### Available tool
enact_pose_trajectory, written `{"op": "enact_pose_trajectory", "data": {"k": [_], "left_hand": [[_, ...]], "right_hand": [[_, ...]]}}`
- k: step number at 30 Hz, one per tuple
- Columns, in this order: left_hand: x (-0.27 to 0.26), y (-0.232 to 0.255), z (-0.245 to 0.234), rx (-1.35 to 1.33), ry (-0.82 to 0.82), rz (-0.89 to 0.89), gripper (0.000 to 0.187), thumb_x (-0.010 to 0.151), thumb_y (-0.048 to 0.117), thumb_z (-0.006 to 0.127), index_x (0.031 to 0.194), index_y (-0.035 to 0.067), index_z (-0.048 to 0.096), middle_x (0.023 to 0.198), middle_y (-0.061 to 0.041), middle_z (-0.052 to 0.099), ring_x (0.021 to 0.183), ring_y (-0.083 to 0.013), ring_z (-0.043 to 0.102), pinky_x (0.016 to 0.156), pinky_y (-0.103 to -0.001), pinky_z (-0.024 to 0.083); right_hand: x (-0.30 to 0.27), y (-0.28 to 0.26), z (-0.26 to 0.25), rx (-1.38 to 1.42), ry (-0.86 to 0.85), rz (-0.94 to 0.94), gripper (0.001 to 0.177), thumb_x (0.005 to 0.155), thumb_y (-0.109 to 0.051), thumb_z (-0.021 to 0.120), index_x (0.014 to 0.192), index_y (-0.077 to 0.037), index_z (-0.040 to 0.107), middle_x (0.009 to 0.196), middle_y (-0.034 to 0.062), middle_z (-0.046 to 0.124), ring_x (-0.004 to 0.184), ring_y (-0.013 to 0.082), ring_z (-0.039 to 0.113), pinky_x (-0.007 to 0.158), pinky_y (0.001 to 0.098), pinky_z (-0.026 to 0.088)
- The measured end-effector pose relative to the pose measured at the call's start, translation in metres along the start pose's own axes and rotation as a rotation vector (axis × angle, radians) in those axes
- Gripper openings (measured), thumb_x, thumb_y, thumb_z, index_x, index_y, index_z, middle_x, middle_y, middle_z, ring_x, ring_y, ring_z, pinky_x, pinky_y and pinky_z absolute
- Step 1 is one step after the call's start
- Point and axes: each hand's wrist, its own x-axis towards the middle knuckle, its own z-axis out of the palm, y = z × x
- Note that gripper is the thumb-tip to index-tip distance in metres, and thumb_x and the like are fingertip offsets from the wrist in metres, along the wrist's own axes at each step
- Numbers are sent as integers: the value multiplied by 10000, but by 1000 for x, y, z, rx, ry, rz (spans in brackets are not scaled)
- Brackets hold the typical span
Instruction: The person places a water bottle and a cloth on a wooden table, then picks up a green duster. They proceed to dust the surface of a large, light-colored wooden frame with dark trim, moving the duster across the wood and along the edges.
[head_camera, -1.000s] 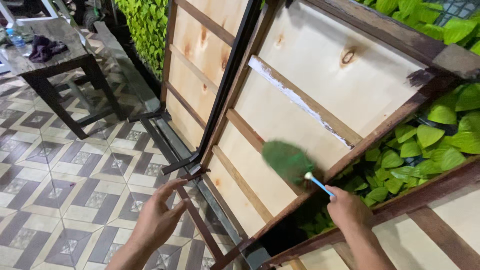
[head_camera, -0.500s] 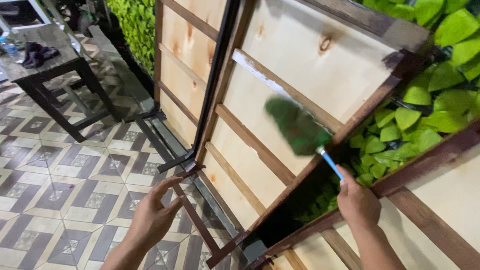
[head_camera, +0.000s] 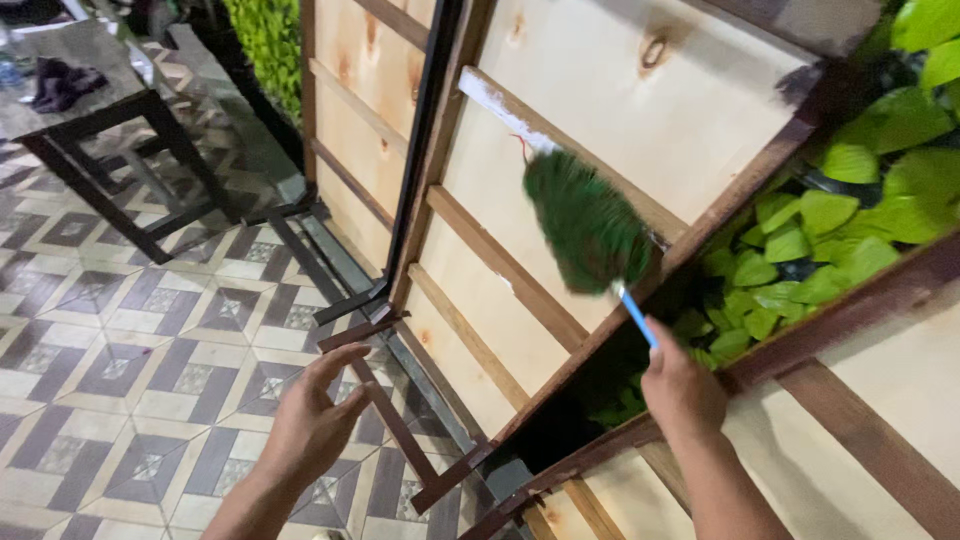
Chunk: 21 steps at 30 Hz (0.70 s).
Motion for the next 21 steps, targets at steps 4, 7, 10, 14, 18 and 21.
{"op": "enact_pose_trajectory", "data": {"k": [4, 7, 10, 14, 18, 21], "left_hand": [[-8, 11, -6, 17, -50, -225, 537, 889, 209, 746, 1417, 183, 651, 1445, -89, 657, 1105, -429, 646, 913, -479, 556], [-6, 8, -6, 29, 0, -65, 498, 875, 208, 761, 1359, 146, 662, 1425, -123, 631, 1301, -281, 580, 1003, -406, 505], [-6, 11, -5, 54, -22, -112, 518, 893, 218, 757, 1396, 152, 651, 1460, -114, 629, 1199, -303, 616, 970, -407, 518], [-12, 20, -8, 55, -45, -290, 562, 906, 249, 728, 1455, 196, 619, 1525, -53, 617, 1008, -369, 751, 890, -417, 599], [-14, 22, -9, 3, 27, -182, 494, 866, 227, 726, 1349, 160, 645, 1432, -86, 627, 1268, -239, 631, 925, -379, 547], [-18, 25, -10, 62, 33, -124, 480, 888, 213, 730, 1358, 143, 663, 1445, -108, 632, 1348, -281, 563, 988, -400, 520]], "right_hand": [[9, -7, -1, -35, -163, -13, 434, 1008, -337, 532, 1410, -494, 575, 1034, 95, 782, 909, 338, 768, 781, 483, 610], [14, -23, -22, 57, -161, 77, 462, 1067, -334, 468, 1501, -488, 498, 990, 150, 786, 901, 361, 782, 795, 480, 617], [20, -27, -14, -11, -88, 11, 504, 1054, -328, 485, 1534, -482, 479, 985, 196, 763, 920, 410, 742, 801, 509, 581], [47, -30, 0, -123, -167, -106, 403, 951, -334, 590, 1316, -499, 642, 1111, 107, 754, 1012, 377, 730, 855, 510, 584], [58, -42, -16, -38, -46, -72, 412, 1060, -352, 495, 1454, -456, 556, 1057, 189, 770, 995, 415, 737, 855, 524, 584], [59, -44, -6, 30, 13, -86, 457, 1062, -316, 492, 1510, -407, 521, 1044, 223, 758, 973, 445, 718, 819, 550, 565]]}}
